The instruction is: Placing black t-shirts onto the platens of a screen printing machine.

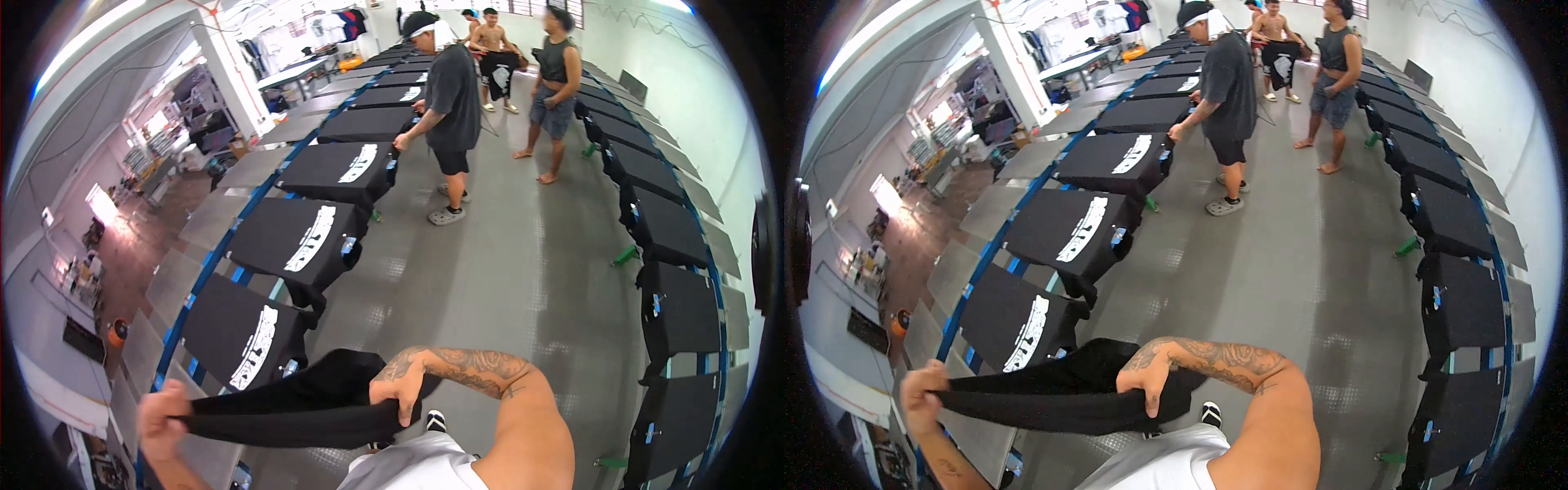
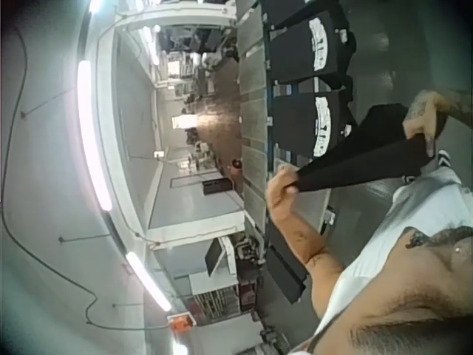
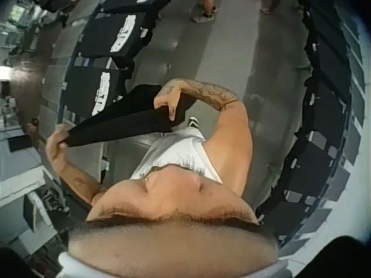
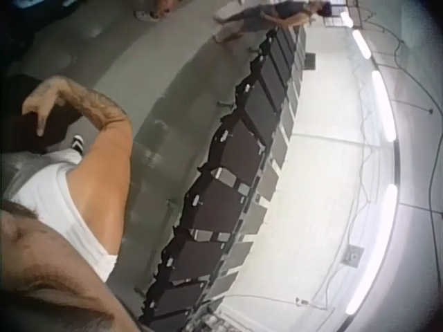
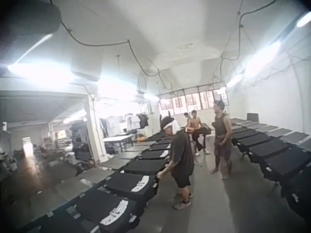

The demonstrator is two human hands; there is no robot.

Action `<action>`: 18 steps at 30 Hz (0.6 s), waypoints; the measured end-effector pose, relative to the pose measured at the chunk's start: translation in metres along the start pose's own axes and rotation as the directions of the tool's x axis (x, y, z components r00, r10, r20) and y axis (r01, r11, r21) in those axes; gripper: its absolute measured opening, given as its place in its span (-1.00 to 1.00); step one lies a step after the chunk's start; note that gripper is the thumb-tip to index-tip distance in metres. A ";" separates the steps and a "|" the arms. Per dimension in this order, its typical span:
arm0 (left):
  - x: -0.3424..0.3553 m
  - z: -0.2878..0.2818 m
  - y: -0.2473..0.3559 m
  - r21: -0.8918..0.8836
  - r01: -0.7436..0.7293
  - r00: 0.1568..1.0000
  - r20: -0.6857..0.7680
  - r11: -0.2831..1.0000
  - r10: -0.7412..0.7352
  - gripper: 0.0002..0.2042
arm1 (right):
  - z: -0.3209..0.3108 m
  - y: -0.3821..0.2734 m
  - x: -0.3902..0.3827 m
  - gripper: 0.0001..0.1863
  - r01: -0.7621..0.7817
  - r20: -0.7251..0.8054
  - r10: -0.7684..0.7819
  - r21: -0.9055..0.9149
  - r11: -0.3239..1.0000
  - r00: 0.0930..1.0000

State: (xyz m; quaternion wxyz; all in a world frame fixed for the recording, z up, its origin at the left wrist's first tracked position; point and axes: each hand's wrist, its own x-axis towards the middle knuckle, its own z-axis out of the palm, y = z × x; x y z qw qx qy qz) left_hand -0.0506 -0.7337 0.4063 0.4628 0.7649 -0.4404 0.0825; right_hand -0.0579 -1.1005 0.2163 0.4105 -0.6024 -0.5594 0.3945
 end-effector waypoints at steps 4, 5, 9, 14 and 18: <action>-0.062 -0.100 0.039 0.042 0.042 0.956 -0.293 0.998 -0.027 -0.54 | -0.032 0.020 -0.032 -0.67 -0.040 -0.007 0.040 -0.018 0.999 0.999; -0.081 -0.116 0.041 -0.037 0.012 0.902 -0.430 0.999 -0.026 -0.55 | -0.040 0.002 -0.047 -0.65 -0.229 -0.169 0.215 -0.066 0.971 0.962; -0.134 -0.129 0.077 -0.062 -0.072 0.835 -0.550 0.995 0.026 -0.63 | -0.068 -0.028 -0.078 -0.68 0.284 -0.629 -0.234 -0.022 0.959 0.741; -0.219 -0.168 0.088 0.085 0.087 0.908 -0.416 0.993 -0.044 -0.65 | -0.089 -0.108 -0.026 -0.78 -0.112 -0.773 -0.197 -0.326 0.939 0.603; -0.286 -0.187 0.114 0.404 0.258 0.895 -0.441 0.878 -0.060 -0.56 | -0.117 -0.121 0.041 -0.78 0.516 -0.341 -0.612 -0.334 0.789 0.714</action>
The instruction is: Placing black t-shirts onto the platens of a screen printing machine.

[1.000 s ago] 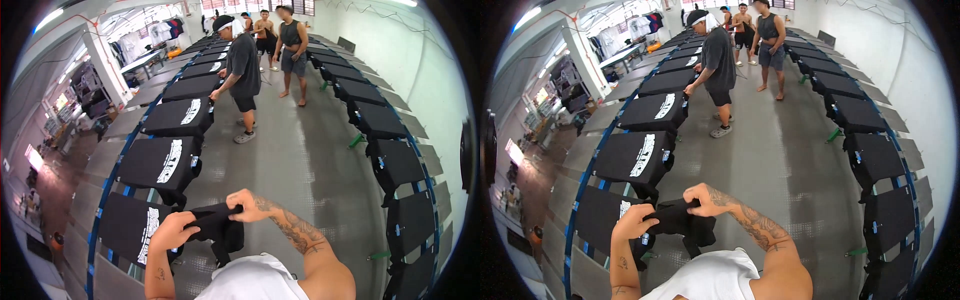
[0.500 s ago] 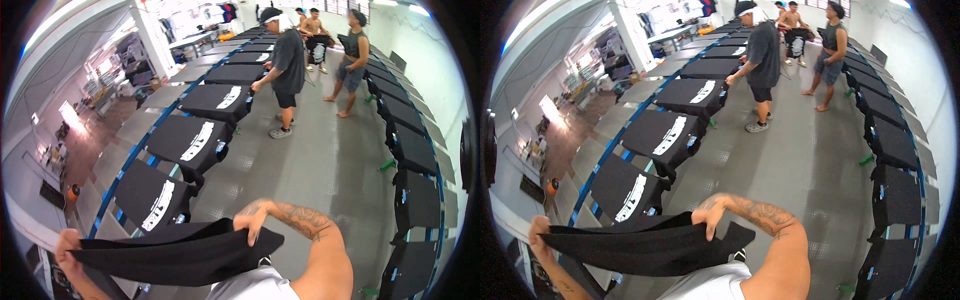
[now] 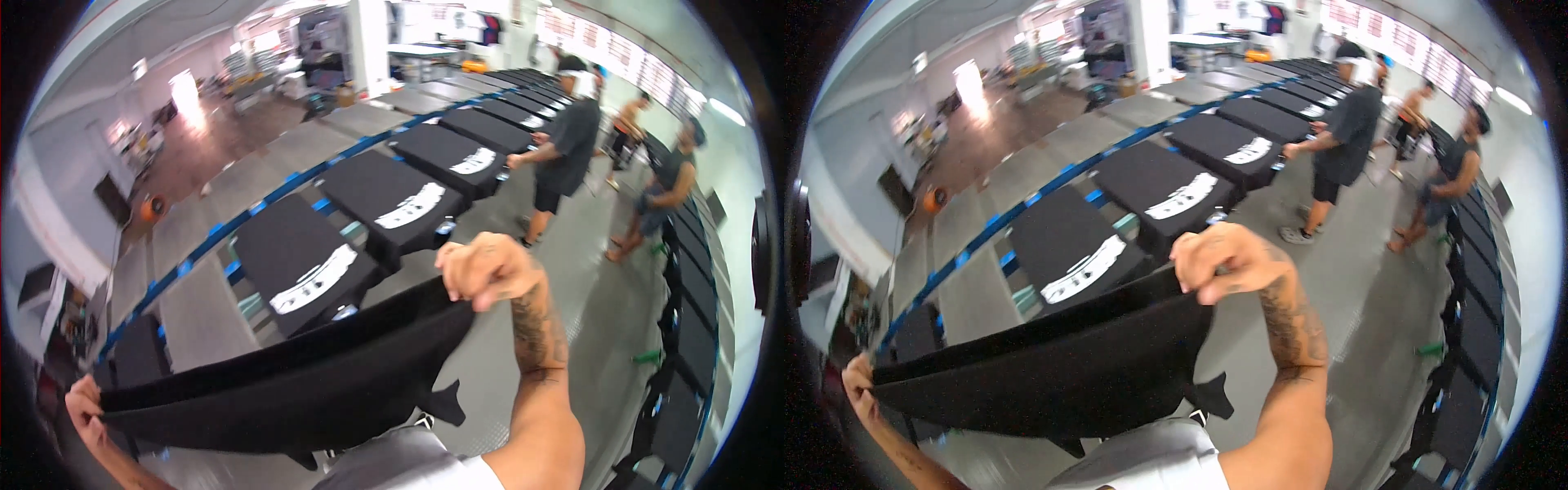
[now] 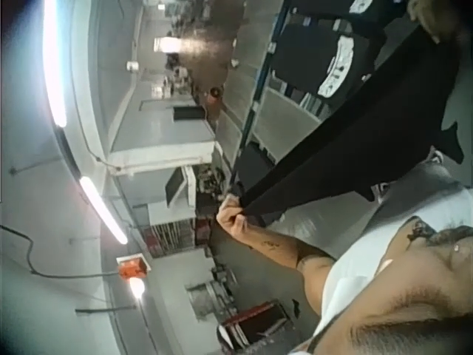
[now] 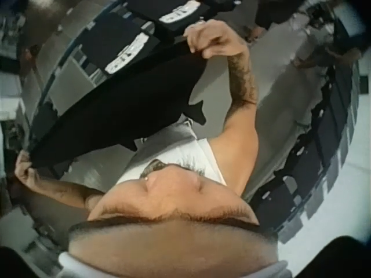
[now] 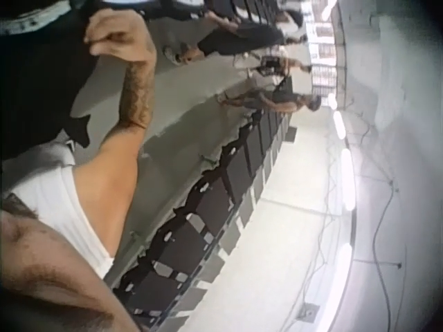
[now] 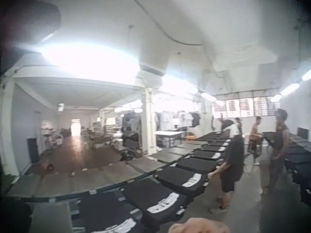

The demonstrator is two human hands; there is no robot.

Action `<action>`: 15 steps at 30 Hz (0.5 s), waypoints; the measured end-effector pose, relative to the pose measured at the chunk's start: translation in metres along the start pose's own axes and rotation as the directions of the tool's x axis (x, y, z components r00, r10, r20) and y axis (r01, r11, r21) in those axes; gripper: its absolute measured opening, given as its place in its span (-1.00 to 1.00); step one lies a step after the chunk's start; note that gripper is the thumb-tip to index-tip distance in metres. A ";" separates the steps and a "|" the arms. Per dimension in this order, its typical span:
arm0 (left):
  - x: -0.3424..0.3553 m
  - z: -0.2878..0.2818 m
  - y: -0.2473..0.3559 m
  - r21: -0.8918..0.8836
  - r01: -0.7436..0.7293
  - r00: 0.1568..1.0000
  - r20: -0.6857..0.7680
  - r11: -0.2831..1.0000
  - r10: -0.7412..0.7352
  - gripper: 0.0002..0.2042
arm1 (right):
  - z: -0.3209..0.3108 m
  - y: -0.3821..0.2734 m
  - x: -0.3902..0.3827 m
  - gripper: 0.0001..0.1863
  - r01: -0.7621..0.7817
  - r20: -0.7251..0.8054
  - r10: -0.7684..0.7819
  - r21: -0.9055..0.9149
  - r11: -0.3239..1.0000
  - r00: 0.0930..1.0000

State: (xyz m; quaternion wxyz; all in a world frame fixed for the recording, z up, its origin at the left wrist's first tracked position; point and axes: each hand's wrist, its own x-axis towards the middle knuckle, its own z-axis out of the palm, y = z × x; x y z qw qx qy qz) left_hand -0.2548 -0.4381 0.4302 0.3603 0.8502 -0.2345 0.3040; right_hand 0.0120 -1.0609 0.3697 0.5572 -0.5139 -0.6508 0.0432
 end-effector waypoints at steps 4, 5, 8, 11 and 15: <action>-0.064 -0.037 -0.019 -0.034 0.015 0.986 -0.165 0.999 -0.021 -0.52 | 0.051 0.006 0.069 -0.62 -0.124 -0.118 0.091 -0.320 0.939 0.989; -0.065 -0.040 -0.021 -0.129 0.067 0.981 -0.170 0.989 -0.089 -0.53 | 0.058 0.020 0.072 -0.57 -0.087 -0.228 0.048 -0.166 0.982 0.972; -0.097 -0.059 -0.037 -0.303 0.147 0.966 -0.161 0.942 -0.202 -0.55 | 0.092 0.042 0.104 -0.53 -0.087 -0.348 0.024 -0.166 0.982 0.937; -0.141 -0.088 -0.064 -0.212 0.327 0.939 -0.038 0.921 -0.342 -0.63 | 0.135 0.077 0.133 -0.54 -0.259 -0.329 0.201 -0.144 0.955 0.923; -0.214 -0.084 -0.114 -0.219 0.663 0.746 0.109 0.716 -0.657 -0.67 | 0.208 0.138 0.165 -0.61 -0.551 -0.238 0.497 -0.342 0.761 0.834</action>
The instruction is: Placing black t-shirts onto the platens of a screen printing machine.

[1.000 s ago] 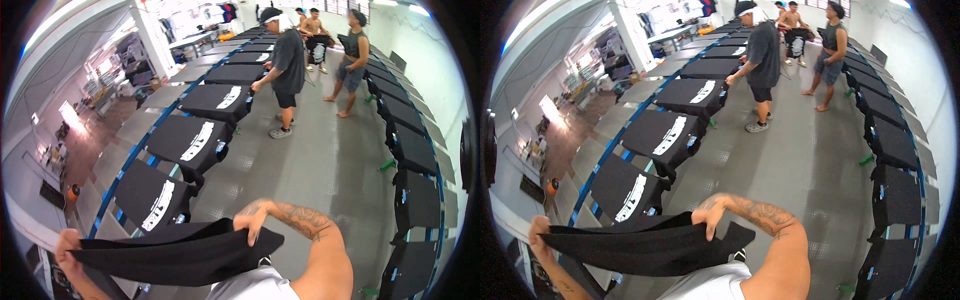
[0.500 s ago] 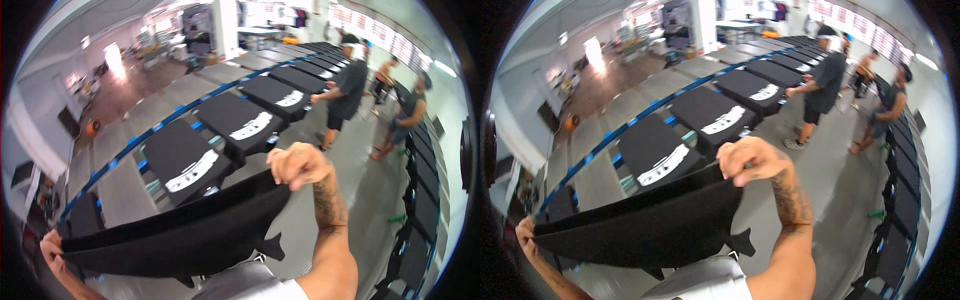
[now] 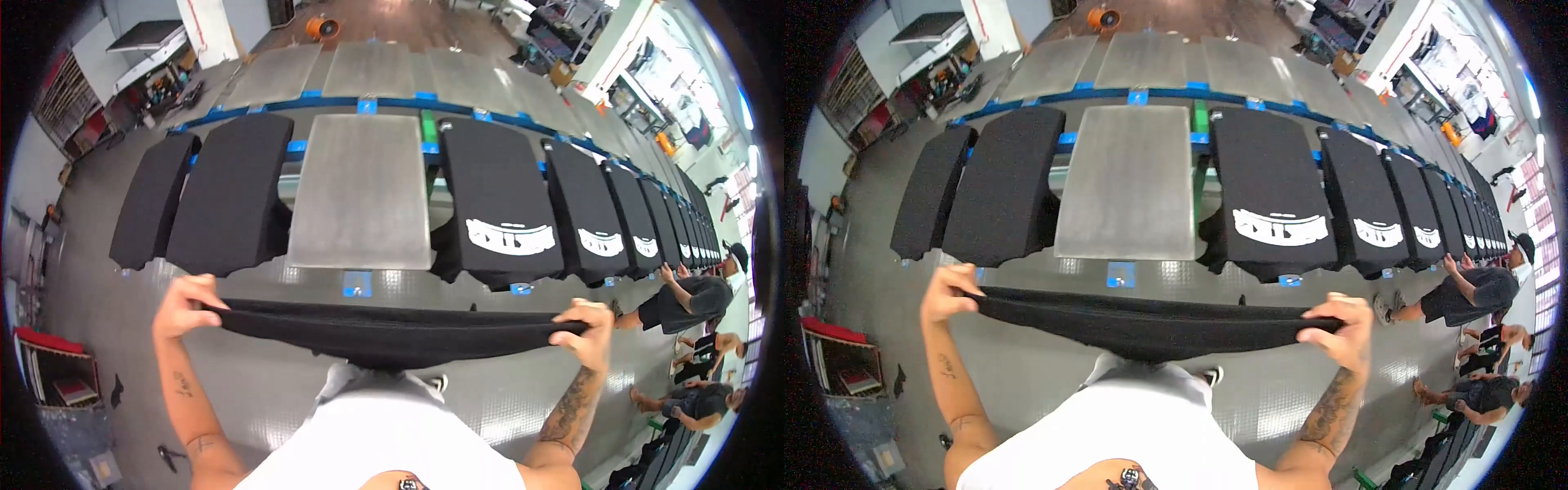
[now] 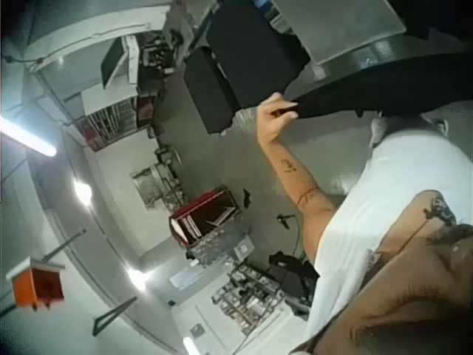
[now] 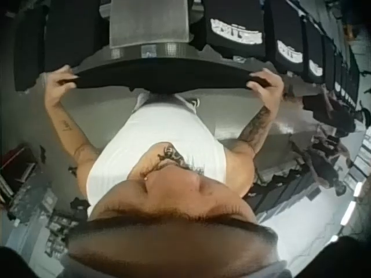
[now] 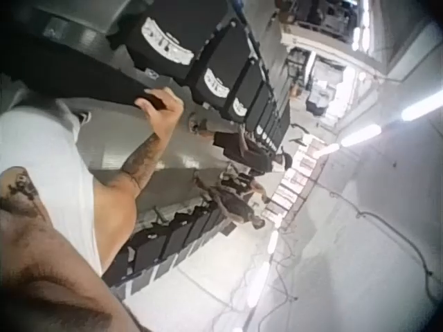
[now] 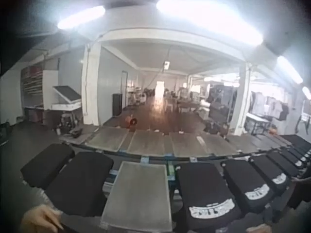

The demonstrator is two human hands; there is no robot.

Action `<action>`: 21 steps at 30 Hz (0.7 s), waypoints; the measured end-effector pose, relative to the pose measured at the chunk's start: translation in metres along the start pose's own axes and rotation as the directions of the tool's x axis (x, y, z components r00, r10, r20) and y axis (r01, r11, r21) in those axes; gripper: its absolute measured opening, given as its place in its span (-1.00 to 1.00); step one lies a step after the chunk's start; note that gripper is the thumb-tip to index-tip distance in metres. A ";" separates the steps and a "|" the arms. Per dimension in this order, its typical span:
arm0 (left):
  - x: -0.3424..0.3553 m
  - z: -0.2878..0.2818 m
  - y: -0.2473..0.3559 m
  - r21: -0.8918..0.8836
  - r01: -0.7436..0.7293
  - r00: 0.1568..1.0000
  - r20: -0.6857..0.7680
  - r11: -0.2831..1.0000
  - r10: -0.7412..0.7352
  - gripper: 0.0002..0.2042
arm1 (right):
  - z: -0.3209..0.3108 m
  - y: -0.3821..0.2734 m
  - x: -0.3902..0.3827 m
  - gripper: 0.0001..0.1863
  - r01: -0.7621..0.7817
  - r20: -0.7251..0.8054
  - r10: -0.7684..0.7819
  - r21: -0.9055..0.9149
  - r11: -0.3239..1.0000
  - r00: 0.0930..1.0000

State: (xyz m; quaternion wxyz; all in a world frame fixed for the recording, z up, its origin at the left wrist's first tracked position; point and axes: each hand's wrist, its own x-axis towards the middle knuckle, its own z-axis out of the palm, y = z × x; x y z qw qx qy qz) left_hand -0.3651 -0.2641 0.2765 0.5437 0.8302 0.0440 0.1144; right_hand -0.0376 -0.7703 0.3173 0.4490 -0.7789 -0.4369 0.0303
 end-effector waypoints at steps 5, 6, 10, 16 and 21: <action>-0.023 0.028 -0.174 0.144 0.284 0.937 0.168 0.948 -0.307 -0.84 | 0.138 0.120 0.003 -0.75 -0.056 0.204 0.087 -0.152 0.987 0.975; -0.031 0.037 -0.213 0.251 0.235 0.937 0.198 0.939 -0.287 -0.83 | 0.165 0.141 -0.001 -0.74 0.029 0.259 0.057 -0.318 0.948 0.964; -0.019 0.059 -0.305 0.243 0.417 0.831 0.287 0.876 -0.476 -0.86 | 0.236 0.243 -0.009 -0.75 -0.397 0.461 0.390 -0.087 0.914 0.797; 0.066 0.005 -0.297 -0.193 0.600 0.760 0.438 0.776 -0.479 -0.87 | 0.235 0.249 0.065 -0.84 -0.805 0.560 0.580 0.371 0.463 0.592; 0.147 -0.020 -0.292 -0.651 0.322 0.938 0.124 0.687 -0.323 -0.88 | 0.236 0.286 0.129 -0.82 -0.546 0.185 0.567 0.612 0.572 0.803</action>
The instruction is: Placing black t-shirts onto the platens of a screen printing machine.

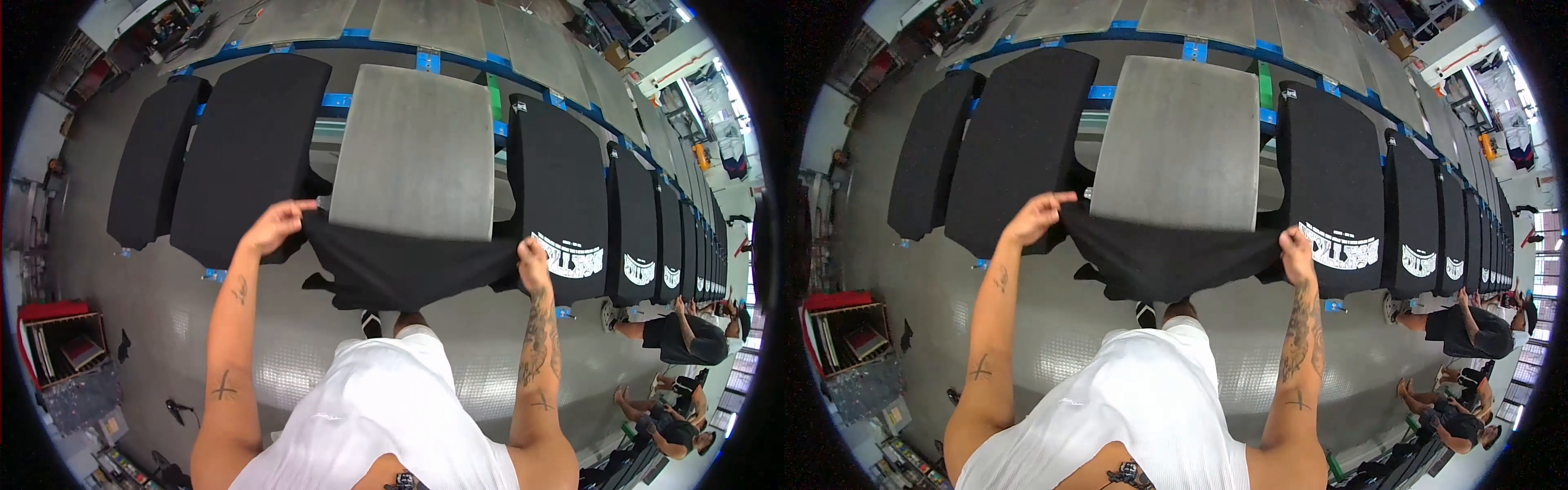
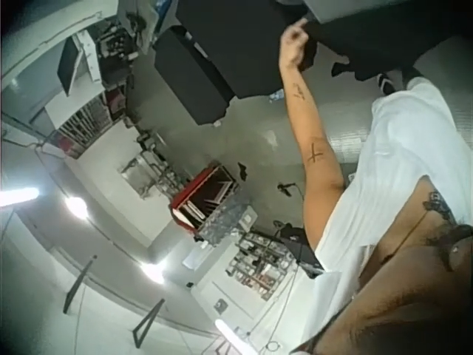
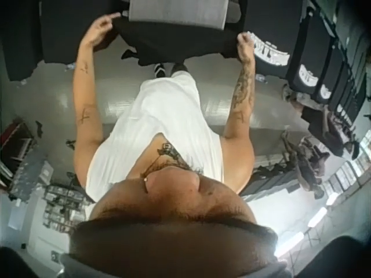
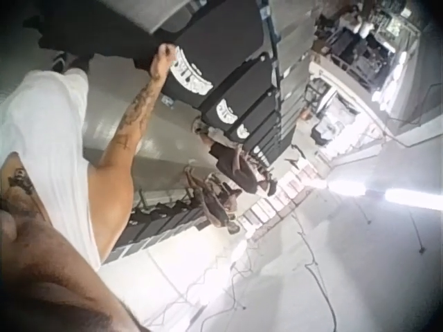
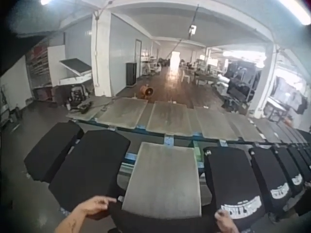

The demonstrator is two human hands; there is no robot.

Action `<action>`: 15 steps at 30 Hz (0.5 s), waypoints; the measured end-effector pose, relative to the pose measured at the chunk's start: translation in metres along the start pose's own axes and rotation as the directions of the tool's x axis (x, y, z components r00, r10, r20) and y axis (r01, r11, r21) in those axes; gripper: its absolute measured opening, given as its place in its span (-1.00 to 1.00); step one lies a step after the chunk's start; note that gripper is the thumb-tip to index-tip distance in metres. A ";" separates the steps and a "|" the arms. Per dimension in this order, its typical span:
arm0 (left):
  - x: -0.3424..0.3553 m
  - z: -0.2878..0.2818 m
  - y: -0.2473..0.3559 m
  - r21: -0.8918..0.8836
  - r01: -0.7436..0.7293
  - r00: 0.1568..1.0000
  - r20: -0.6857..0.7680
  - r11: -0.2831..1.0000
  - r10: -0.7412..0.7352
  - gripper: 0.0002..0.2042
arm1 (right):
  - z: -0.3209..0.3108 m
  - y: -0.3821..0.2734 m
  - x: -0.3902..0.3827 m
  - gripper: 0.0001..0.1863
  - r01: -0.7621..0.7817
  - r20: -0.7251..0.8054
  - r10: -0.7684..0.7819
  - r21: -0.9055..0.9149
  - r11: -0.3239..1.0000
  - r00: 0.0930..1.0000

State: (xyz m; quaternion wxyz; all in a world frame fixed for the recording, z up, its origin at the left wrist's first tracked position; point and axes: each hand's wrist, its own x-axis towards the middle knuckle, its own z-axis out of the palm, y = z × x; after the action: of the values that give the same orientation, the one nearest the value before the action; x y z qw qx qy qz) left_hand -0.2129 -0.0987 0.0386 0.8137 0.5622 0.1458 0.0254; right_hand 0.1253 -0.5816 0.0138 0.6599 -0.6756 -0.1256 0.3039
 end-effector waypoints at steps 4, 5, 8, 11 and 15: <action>0.120 -0.044 0.016 0.039 -0.054 0.864 -0.500 0.998 0.066 -0.95 | 0.048 -0.037 0.130 -0.84 0.140 -0.176 -0.160 -0.123 0.983 0.971; 0.163 -0.036 0.016 0.135 0.001 0.807 -0.585 0.991 0.079 -0.93 | 0.035 -0.035 0.166 -0.79 0.179 -0.241 -0.230 -0.216 0.960 0.943; 0.257 -0.078 0.019 0.429 -0.043 0.694 -0.636 0.902 0.336 -0.90 | 0.047 -0.040 0.274 -0.73 0.213 -0.332 -0.333 -0.350 0.912 0.883; 0.354 -0.094 0.039 0.540 -0.023 0.598 -0.667 0.842 0.444 -0.85 | 0.019 -0.044 0.391 -0.65 0.206 -0.404 -0.525 -0.611 0.764 0.750; 0.459 -0.129 0.068 0.668 0.209 0.405 -0.724 0.714 0.558 -0.81 | 0.056 -0.072 0.493 -0.64 0.180 -0.422 -0.532 -0.634 0.752 0.734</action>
State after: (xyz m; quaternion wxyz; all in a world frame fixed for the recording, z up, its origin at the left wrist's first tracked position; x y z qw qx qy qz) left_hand 0.2001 0.1377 -0.0365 0.3329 0.7219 0.4883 0.3601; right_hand 0.4966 -0.2474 -0.0340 0.4881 -0.8559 -0.1345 -0.1054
